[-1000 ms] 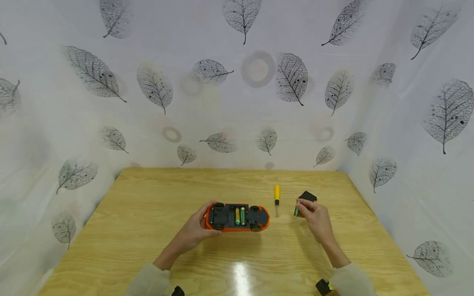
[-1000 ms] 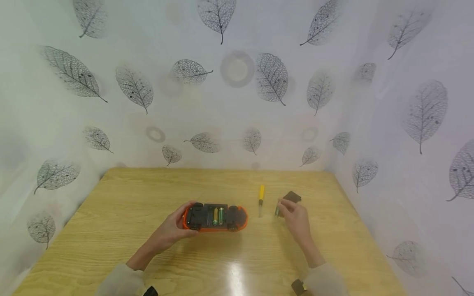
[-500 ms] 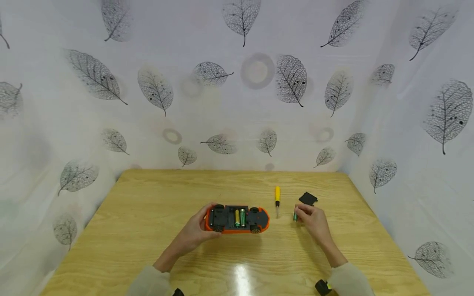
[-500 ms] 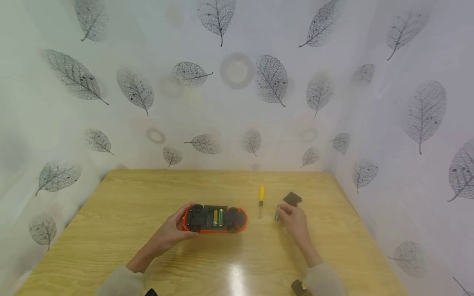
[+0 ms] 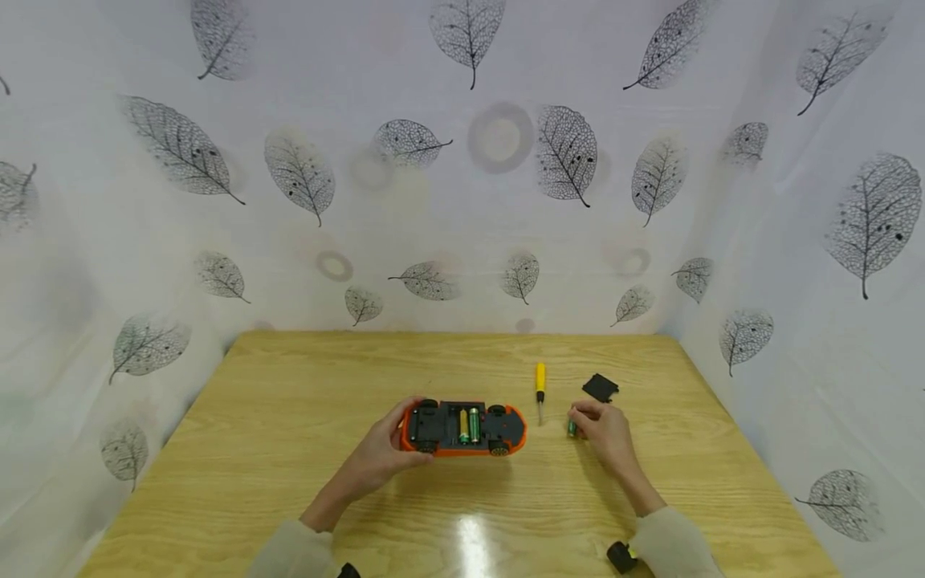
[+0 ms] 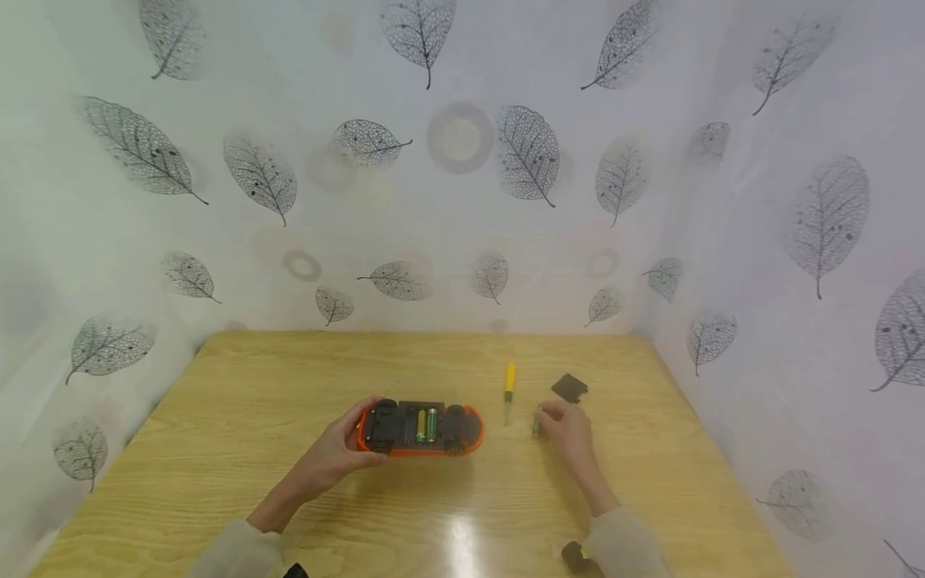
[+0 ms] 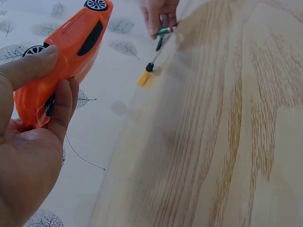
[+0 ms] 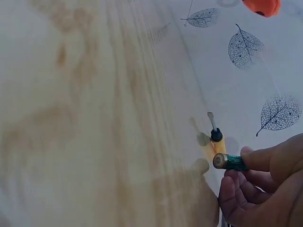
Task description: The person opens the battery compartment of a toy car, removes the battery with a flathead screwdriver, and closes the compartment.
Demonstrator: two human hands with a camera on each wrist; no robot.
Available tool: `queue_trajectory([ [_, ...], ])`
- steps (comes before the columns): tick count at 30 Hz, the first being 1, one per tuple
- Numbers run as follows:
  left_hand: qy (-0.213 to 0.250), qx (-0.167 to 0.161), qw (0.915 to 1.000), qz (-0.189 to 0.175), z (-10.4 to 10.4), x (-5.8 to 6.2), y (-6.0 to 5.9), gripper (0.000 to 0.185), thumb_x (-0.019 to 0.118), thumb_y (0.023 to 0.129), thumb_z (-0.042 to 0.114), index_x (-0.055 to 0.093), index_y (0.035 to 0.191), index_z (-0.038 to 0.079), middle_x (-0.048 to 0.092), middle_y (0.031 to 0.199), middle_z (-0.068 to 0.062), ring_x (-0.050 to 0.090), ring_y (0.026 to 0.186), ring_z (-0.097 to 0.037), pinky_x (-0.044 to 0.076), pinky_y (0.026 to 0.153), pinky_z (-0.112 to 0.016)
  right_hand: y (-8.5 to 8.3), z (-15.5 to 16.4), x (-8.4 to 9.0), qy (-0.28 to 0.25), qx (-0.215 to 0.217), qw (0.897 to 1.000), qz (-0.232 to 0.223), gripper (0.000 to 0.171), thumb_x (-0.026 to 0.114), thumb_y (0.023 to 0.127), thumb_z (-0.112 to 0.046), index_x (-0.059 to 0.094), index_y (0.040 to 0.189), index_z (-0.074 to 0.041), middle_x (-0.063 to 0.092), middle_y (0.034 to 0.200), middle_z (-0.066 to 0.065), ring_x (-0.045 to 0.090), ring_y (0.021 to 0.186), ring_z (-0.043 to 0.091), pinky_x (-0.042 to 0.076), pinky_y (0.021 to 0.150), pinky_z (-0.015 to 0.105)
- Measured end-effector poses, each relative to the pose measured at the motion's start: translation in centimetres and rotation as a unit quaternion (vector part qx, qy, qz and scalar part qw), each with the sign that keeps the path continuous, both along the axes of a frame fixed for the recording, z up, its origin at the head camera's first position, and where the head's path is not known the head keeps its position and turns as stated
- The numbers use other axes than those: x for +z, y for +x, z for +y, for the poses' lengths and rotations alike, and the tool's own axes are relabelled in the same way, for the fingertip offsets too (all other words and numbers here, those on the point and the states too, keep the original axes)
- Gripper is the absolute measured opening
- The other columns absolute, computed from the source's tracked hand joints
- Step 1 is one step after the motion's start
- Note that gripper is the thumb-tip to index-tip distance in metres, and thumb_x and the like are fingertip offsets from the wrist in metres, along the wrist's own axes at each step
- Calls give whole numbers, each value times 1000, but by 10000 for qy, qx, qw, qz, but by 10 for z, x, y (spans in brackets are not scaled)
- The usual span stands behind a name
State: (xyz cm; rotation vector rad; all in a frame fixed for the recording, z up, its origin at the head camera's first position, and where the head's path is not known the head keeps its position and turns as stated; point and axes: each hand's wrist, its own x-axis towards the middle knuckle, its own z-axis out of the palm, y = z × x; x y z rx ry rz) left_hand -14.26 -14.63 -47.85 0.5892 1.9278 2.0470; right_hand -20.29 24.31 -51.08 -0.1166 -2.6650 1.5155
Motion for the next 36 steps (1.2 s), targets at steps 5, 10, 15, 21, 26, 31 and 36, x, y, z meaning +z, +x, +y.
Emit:
queue_trajectory([
  [5, -34, 6, 10000, -5, 0, 1, -1, 88, 74, 89, -9, 23, 161, 1, 29, 157, -34, 59, 127, -36, 59, 92, -37, 0, -1, 0, 111, -57, 9999, 27, 25, 70, 99, -7, 71, 117, 11, 73, 94, 15, 65, 73, 16, 54, 58, 22],
  [10, 3, -11, 10000, -36, 0, 2, 0, 88, 74, 90, -9, 22, 161, 0, 28, 157, -35, 57, 128, -37, 59, 93, -37, -2, -2, 0, 281, -138, 9995, 46, 25, 72, 98, -10, 72, 115, 9, 73, 93, 14, 64, 71, 13, 53, 56, 22],
  [15, 35, -12, 10000, -70, 0, 3, 1, 88, 74, 90, -9, 22, 161, 0, 28, 157, -35, 56, 129, -39, 59, 93, -36, -5, -2, -3, 453, -147, 9988, 105, 25, 73, 97, -12, 73, 113, 8, 74, 93, 13, 63, 70, 14, 51, 55, 21],
  [21, 17, -22, 9999, -136, 0, 3, 1, 90, 75, 90, -7, 21, 161, 0, 27, 159, -33, 55, 131, -39, 59, 92, -36, -7, -1, -5, 478, -165, 9987, 80, 26, 74, 97, -13, 73, 112, 9, 75, 92, 13, 64, 69, 14, 51, 54, 23],
  [26, 22, -28, 9999, -143, 0, 2, 0, 89, 75, 90, -7, 21, 161, 0, 28, 158, -33, 57, 129, -38, 59, 92, -36, -7, -2, -5, 483, -208, 9986, 52, 27, 75, 96, -14, 74, 112, 8, 75, 90, 12, 65, 69, 13, 52, 55, 24],
  [31, -8, 5, 9999, -157, 1, 2, 0, 87, 75, 90, -7, 23, 160, 0, 29, 158, -33, 57, 129, -38, 59, 92, -37, -7, -2, -6, 495, -238, 9985, 84, 25, 76, 94, -12, 74, 109, 8, 74, 88, 13, 65, 66, 15, 51, 53, 24],
  [36, -37, 45, 9998, -168, 1, 1, 1, 88, 74, 90, -8, 23, 160, -1, 29, 157, -34, 57, 129, -38, 59, 92, -36, -7, -2, -8, 516, -286, 9982, 105, 25, 77, 93, -13, 75, 108, 7, 75, 88, 12, 66, 68, 15, 52, 54, 23],
])
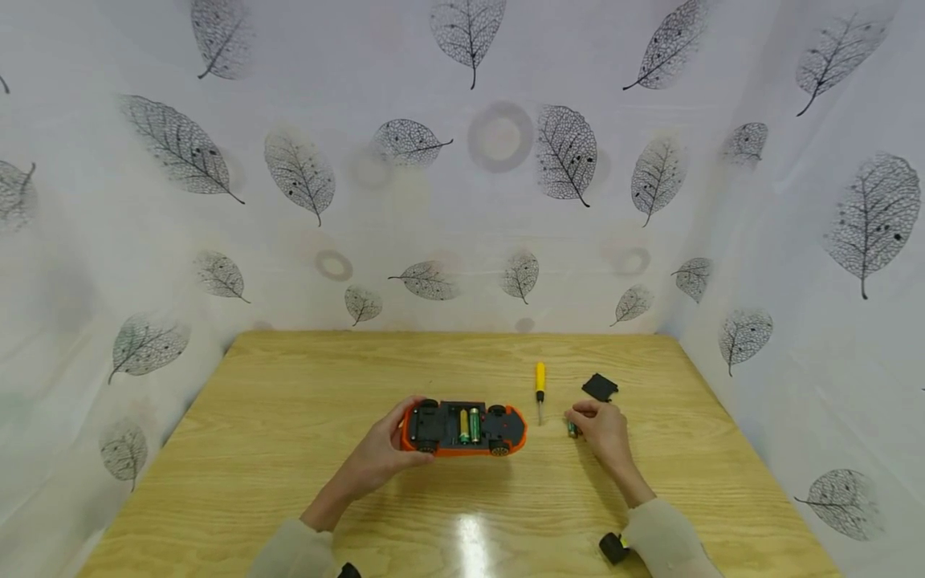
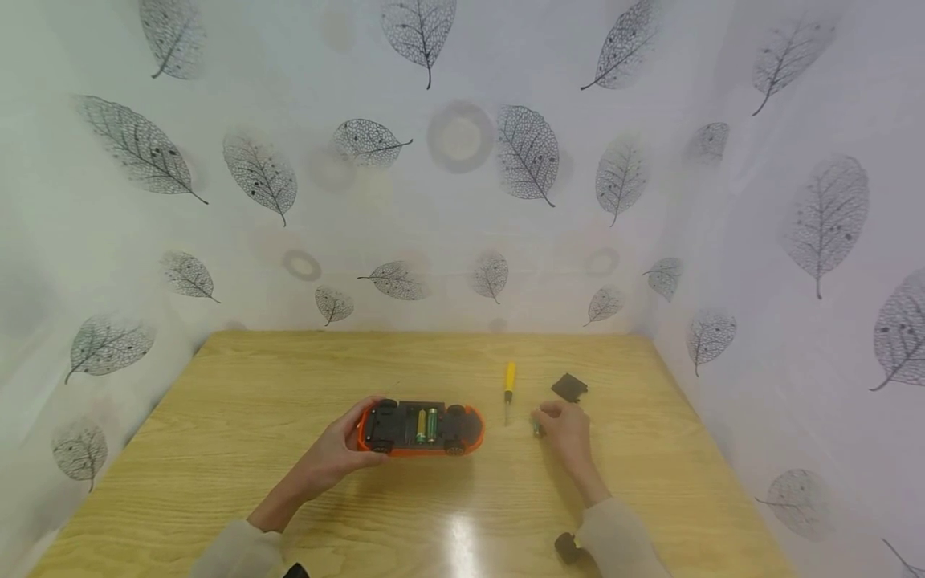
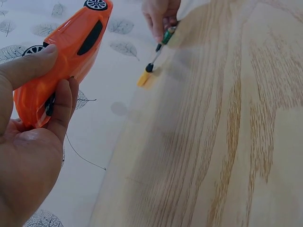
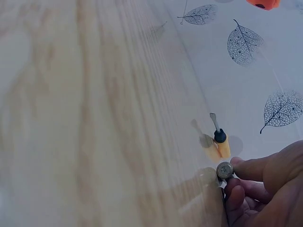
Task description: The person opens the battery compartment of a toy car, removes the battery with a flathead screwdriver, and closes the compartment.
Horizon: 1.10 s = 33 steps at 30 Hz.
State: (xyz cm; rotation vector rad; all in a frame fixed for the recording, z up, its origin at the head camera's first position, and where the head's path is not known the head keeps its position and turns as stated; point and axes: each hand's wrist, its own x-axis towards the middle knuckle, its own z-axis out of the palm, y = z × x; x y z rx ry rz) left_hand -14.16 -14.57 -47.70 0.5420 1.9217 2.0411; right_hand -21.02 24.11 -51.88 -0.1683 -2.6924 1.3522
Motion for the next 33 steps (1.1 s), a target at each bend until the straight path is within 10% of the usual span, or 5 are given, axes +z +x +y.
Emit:
queue_trajectory([
  [22, 32, -39, 9999, 109, -1, -4, -1, 88, 75, 89, -8, 24, 160, 0, 29, 157, -35, 57, 128, -40, 59, 92, -36, 5, -1, 3, -49, 47, 9999, 78, 29, 76, 96, -16, 73, 112, 8, 75, 91, 14, 68, 74, 18, 51, 57, 22],
  [33, 87, -74, 9999, 114, -3, -4, -2, 88, 75, 90, -6, 23, 161, 1, 29, 157, -34, 59, 127, -33, 59, 92, -37, 7, 4, 21, -862, 104, 9961, -180, 40, 68, 103, -27, 69, 125, 6, 72, 93, 14, 65, 77, 21, 54, 59, 26],
])
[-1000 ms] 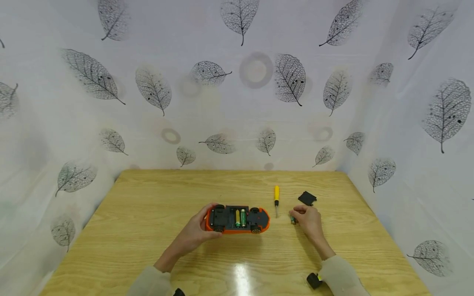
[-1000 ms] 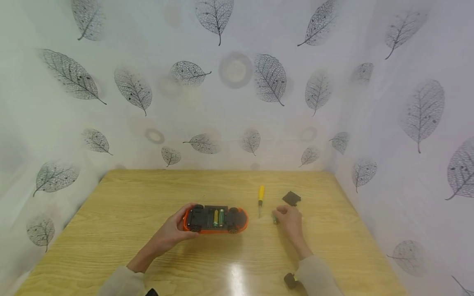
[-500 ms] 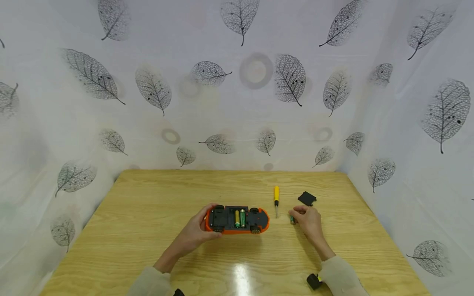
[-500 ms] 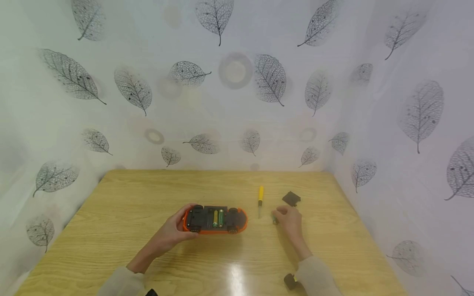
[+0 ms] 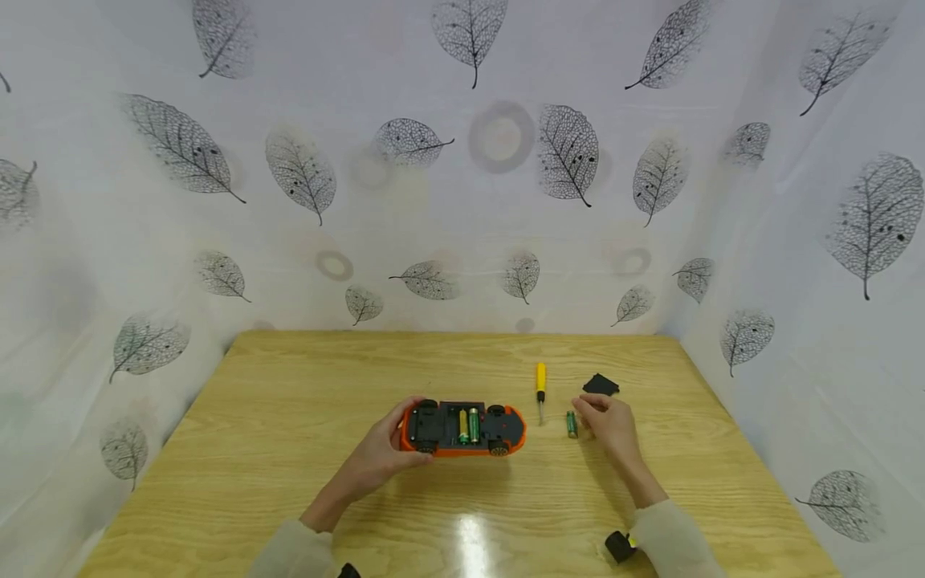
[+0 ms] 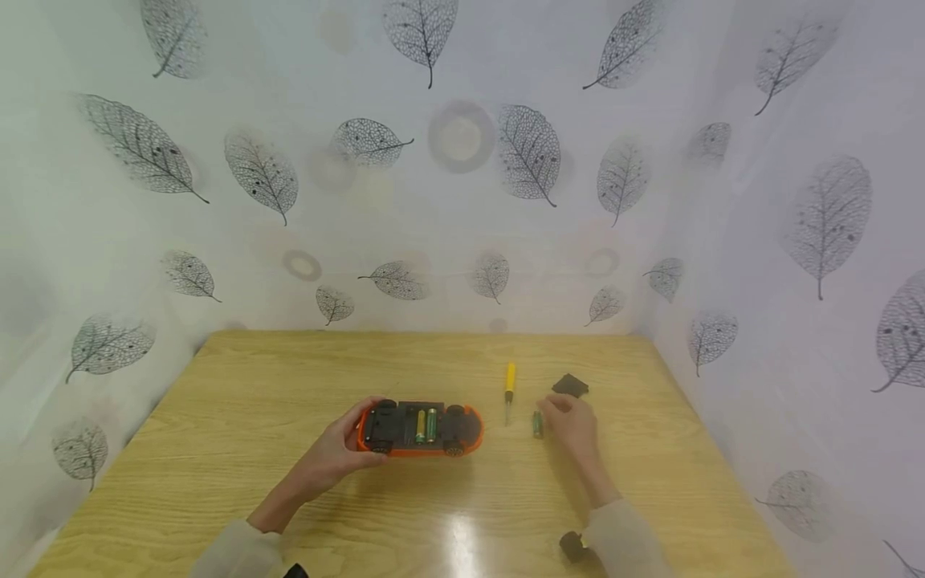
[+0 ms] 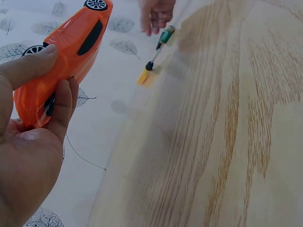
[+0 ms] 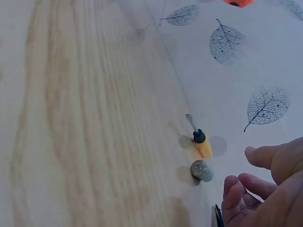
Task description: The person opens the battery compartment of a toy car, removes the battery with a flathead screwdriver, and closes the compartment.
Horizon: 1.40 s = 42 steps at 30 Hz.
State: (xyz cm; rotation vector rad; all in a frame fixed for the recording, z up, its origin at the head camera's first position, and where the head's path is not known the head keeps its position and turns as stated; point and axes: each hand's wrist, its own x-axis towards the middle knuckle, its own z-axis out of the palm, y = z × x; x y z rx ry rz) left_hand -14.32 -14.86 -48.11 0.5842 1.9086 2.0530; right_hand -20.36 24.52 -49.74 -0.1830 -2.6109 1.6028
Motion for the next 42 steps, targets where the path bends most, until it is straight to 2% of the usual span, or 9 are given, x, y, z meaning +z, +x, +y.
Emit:
queue_trajectory([
  [7, -59, 30, 10000, -3, 1, 1, -1, 88, 75, 90, -7, 23, 161, 2, 30, 157, -34, 59, 127, -35, 59, 92, -37, 4, -2, 18, 6, 269, 9988, 398, 47, 67, 103, -33, 66, 131, 5, 70, 117, 22, 67, 98, 36, 58, 70, 34],
  [12, -35, 21, 10000, -51, 3, 2, 0, 88, 74, 90, -7, 23, 161, 0, 29, 158, -33, 58, 128, -38, 59, 92, -37, 7, -11, 25, -162, 347, 9980, 494, 44, 69, 102, -35, 69, 128, 0, 70, 116, 21, 66, 97, 35, 56, 73, 34],
  [16, -33, 22, 9999, -103, 3, 3, 0, 89, 74, 90, -8, 22, 161, 0, 28, 158, -33, 57, 129, -38, 59, 92, -36, 11, -22, 32, -216, 691, 9943, 780, 38, 70, 101, -32, 72, 125, -2, 71, 112, 17, 65, 97, 36, 57, 73, 34],
  [20, -72, 57, 9999, -117, 4, 4, 1, 90, 74, 90, -8, 20, 161, -1, 29, 157, -34, 58, 128, -37, 59, 92, -36, 17, -35, 38, -129, 1231, 9854, 1165, 34, 71, 100, -27, 72, 125, -4, 72, 113, 11, 65, 97, 25, 56, 72, 32],
  [24, -101, 64, 9998, -133, 5, 4, 1, 90, 74, 89, -8, 20, 161, 0, 29, 157, -34, 58, 128, -38, 59, 92, -36, 23, -48, 43, -52, 1606, 9758, 1485, 28, 72, 100, -22, 74, 122, -5, 72, 112, 8, 66, 96, 18, 56, 79, 27],
  [29, -120, 71, 9998, -132, 5, 5, 1, 89, 74, 89, -9, 21, 161, 0, 29, 157, -34, 58, 127, -37, 59, 92, -36, 29, -66, 47, 228, 1949, 9594, 2024, 21, 74, 97, -16, 76, 117, -7, 72, 109, 6, 63, 94, 19, 55, 80, 30],
  [35, -124, 64, 9999, -91, 5, 5, 1, 87, 74, 90, -8, 24, 160, 1, 31, 157, -33, 57, 128, -38, 59, 92, -37, 37, -85, 50, 630, 2331, 9356, 2576, 24, 80, 92, -11, 76, 115, -10, 73, 112, 3, 64, 96, 20, 57, 78, 38],
  [39, -119, 23, 9999, -9, 5, 4, 1, 86, 74, 90, -8, 25, 160, 2, 31, 156, -32, 57, 129, -38, 59, 93, -37, 42, -94, 52, 700, 2424, 9283, 2732, 26, 81, 90, -10, 77, 115, -9, 72, 114, 1, 64, 101, 22, 57, 80, 40],
  [42, -110, 4, 9999, 1, 5, 4, 0, 87, 75, 90, -7, 25, 160, 3, 32, 156, -32, 58, 128, -37, 59, 92, -38, 44, -100, 54, 784, 2367, 9251, 2864, 26, 83, 88, -10, 77, 113, -6, 72, 114, 1, 64, 107, 24, 57, 88, 44],
])
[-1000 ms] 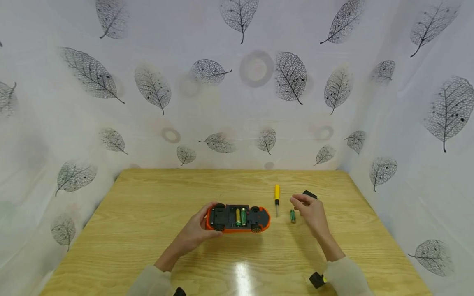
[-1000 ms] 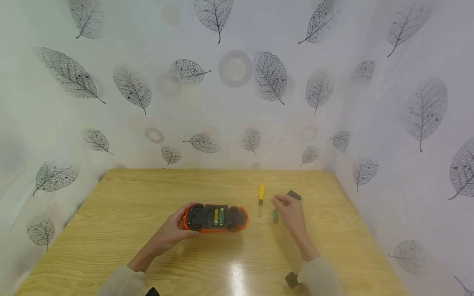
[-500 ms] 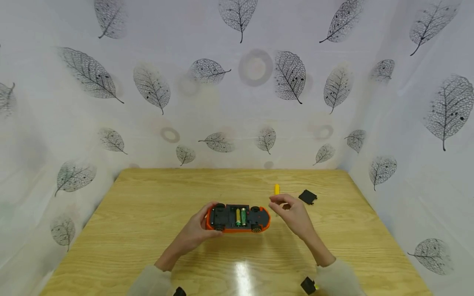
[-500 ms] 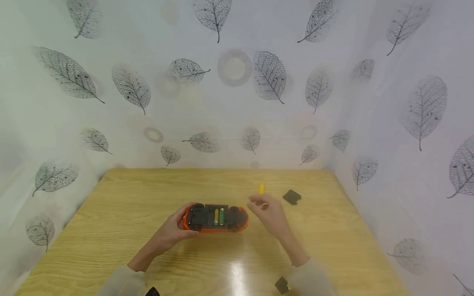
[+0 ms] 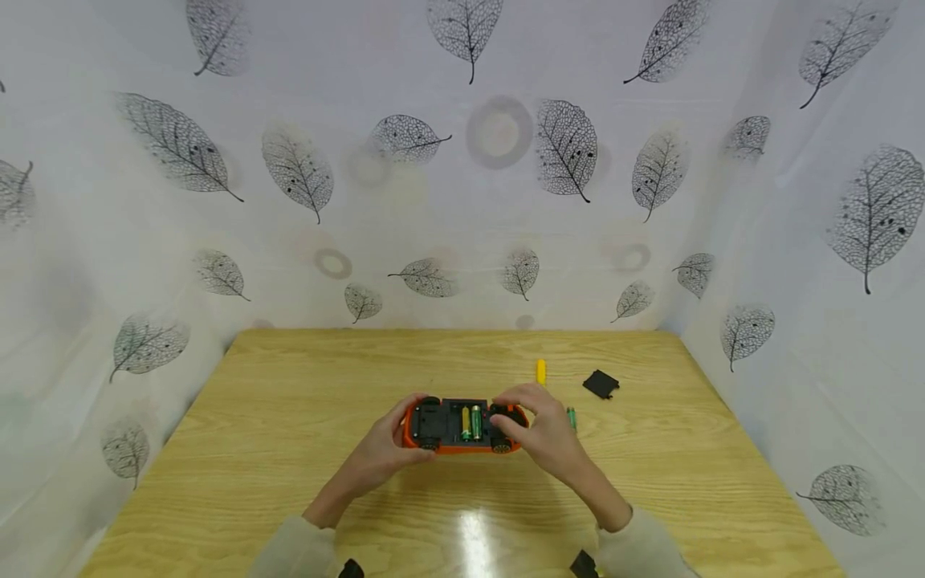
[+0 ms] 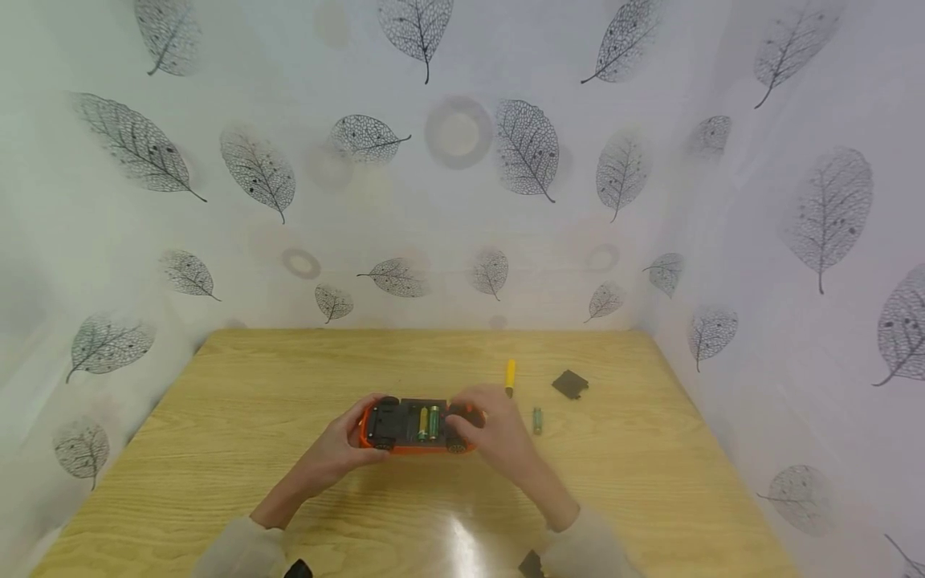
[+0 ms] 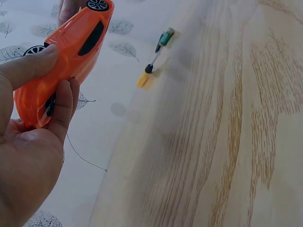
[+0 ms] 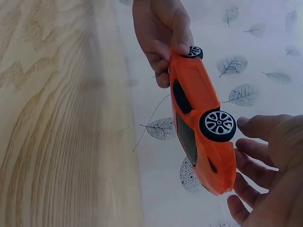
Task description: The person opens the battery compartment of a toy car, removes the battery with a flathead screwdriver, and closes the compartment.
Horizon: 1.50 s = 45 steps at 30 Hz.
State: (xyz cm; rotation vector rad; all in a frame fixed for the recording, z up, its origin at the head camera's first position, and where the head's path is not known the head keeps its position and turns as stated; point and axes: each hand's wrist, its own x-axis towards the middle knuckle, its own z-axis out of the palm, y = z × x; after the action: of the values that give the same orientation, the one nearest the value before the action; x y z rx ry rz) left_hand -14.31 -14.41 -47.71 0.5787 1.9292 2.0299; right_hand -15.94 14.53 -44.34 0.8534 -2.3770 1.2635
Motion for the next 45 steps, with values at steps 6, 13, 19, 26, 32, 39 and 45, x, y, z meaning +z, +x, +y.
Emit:
queue_trajectory([
  [6, -23, -24, 10000, 28, 1, -1, 0, 87, 76, 89, -7, 26, 160, 3, 34, 155, -31, 58, 128, -36, 59, 92, -37, 1, -8, 2, 212, -12, 9997, 86, 25, 85, 87, -11, 78, 111, -9, 72, 114, -1, 62, 109, 23, 54, 91, 50],
  [13, -120, 6, 9999, 42, 2, 0, -1, 88, 76, 89, -6, 25, 160, 1, 36, 155, -29, 60, 126, -33, 58, 93, -34, 4, -14, 3, 377, 256, 9988, 194, 24, 85, 86, -10, 78, 110, -8, 71, 114, 1, 58, 108, 22, 50, 91, 46],
  [19, -188, -15, 9996, 218, 3, -1, -2, 84, 75, 90, -6, 27, 159, 2, 36, 153, -32, 62, 124, -30, 58, 93, -33, 5, -19, 5, 476, 410, 9974, 349, 25, 87, 84, -12, 79, 108, -7, 71, 114, 6, 57, 108, 24, 49, 87, 44],
  [26, -157, -71, 9997, 164, 5, 1, -2, 87, 76, 90, -5, 24, 160, 1, 34, 155, -28, 60, 127, -31, 58, 94, -33, 4, -22, 3, 687, 476, 9941, 686, 26, 91, 79, -14, 79, 101, -7, 72, 110, 4, 56, 104, 22, 43, 92, 50],
  [32, -176, -70, 9997, 158, 6, 1, -2, 87, 77, 90, -2, 26, 160, 5, 35, 155, -28, 59, 128, -33, 58, 94, -34, 3, -22, 3, 838, 552, 9922, 737, 23, 90, 80, -15, 80, 99, -6, 73, 110, 3, 57, 106, 24, 43, 92, 53],
  [39, -106, -118, 9997, 194, 7, 0, -2, 86, 76, 90, -4, 26, 160, 3, 33, 155, -30, 58, 129, -34, 58, 94, -33, 0, -21, 0, 1094, 551, 9895, 773, 20, 89, 82, -16, 80, 98, -8, 74, 110, 1, 58, 106, 22, 47, 89, 50],
  [45, -127, -113, 9996, 205, 7, -1, -3, 85, 75, 91, -5, 26, 159, 0, 32, 155, -32, 57, 128, -37, 57, 94, -32, -3, -20, -4, 1331, 430, 9845, 1060, 23, 90, 82, -20, 81, 100, -10, 74, 111, -1, 58, 108, 22, 46, 89, 52],
])
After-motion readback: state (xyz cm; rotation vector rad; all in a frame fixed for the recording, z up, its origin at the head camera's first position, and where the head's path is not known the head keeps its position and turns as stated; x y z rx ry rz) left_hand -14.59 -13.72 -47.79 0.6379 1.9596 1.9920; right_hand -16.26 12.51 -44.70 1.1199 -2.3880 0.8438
